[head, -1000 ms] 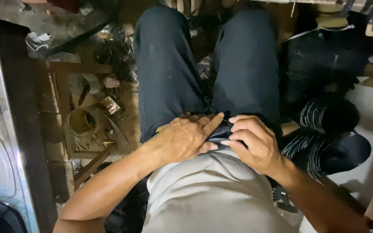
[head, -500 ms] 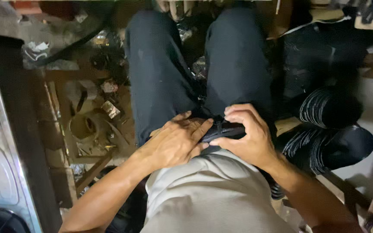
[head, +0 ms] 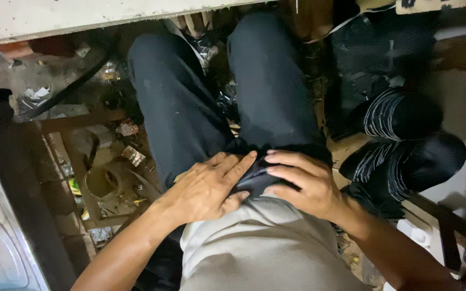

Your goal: The person sits with a shoe held on a wooden last across their lap, presses and hammers the sole to seat it, brushes the sole surface, and works the shoe around to attach and secure the sole. They handle the shoe, last, hammer, and brush, turning the shoe to reach different areas.

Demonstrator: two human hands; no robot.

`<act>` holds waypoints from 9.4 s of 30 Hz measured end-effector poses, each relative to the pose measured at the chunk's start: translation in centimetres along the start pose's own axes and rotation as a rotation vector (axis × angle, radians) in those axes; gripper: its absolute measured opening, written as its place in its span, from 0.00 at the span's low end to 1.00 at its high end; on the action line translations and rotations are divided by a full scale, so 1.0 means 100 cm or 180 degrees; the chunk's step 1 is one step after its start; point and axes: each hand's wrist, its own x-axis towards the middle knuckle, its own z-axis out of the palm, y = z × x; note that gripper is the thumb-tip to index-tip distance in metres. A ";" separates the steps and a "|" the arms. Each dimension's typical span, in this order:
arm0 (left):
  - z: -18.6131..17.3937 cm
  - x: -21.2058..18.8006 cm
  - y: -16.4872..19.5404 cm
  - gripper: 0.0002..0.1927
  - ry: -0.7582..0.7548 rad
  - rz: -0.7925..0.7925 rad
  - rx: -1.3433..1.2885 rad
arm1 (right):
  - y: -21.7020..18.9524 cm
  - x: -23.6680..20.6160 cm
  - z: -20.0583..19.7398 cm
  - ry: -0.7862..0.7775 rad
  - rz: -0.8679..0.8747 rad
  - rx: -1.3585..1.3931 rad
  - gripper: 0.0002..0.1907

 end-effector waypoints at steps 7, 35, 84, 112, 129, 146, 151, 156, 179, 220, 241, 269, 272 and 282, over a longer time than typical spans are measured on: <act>0.002 0.010 0.001 0.40 0.0021 -0.0122 0.0069 | 0.002 0.013 0.009 0.0032 -0.0157 0.0035 0.11; 0.021 -0.014 0.004 0.34 0.0744 0.0207 0.0369 | -0.010 0.000 0.007 -0.0156 0.0732 0.0267 0.20; 0.020 -0.033 -0.009 0.30 0.1050 0.0154 -0.0042 | 0.039 -0.030 0.026 0.0035 0.1702 0.2636 0.29; -0.075 0.018 -0.045 0.42 0.1986 -0.0209 -0.2937 | 0.043 0.028 0.043 -0.0450 0.2569 0.3639 0.27; -0.008 -0.084 -0.029 0.24 0.1266 -0.0863 -0.1283 | 0.011 0.055 0.011 -0.1841 0.1178 0.0716 0.26; 0.037 -0.073 -0.016 0.21 0.1741 -0.0429 -0.0691 | -0.010 0.028 0.012 -0.1227 0.0726 0.0471 0.27; 0.043 -0.081 -0.023 0.24 0.1822 -0.0424 -0.0937 | -0.002 0.019 -0.009 -0.1217 0.0645 0.0360 0.36; 0.049 -0.081 -0.023 0.24 0.1896 -0.0294 -0.0886 | -0.002 0.006 -0.008 -0.1084 0.0648 0.0381 0.34; 0.011 -0.080 -0.008 0.26 0.2153 0.0065 -0.0828 | -0.041 0.027 -0.004 0.0048 -0.0248 -0.1430 0.25; -0.033 0.024 -0.063 0.23 0.2691 -0.0762 -0.4473 | 0.013 0.248 0.011 0.0801 -0.0839 -0.1257 0.12; -0.002 0.080 -0.091 0.18 0.1807 -0.1445 -0.4746 | 0.033 0.043 -0.007 0.0423 0.2193 0.2891 0.24; -0.013 0.105 -0.105 0.33 0.0998 -0.1802 -0.2975 | 0.073 0.113 -0.013 -0.1073 0.4025 0.1136 0.15; -0.016 0.106 -0.104 0.35 0.0962 -0.1717 -0.2875 | 0.082 0.117 -0.023 -0.1365 0.3902 0.1294 0.14; -0.045 0.096 -0.102 0.59 0.0458 -0.1252 -0.2940 | 0.075 0.086 -0.003 -0.0207 0.3148 0.1295 0.12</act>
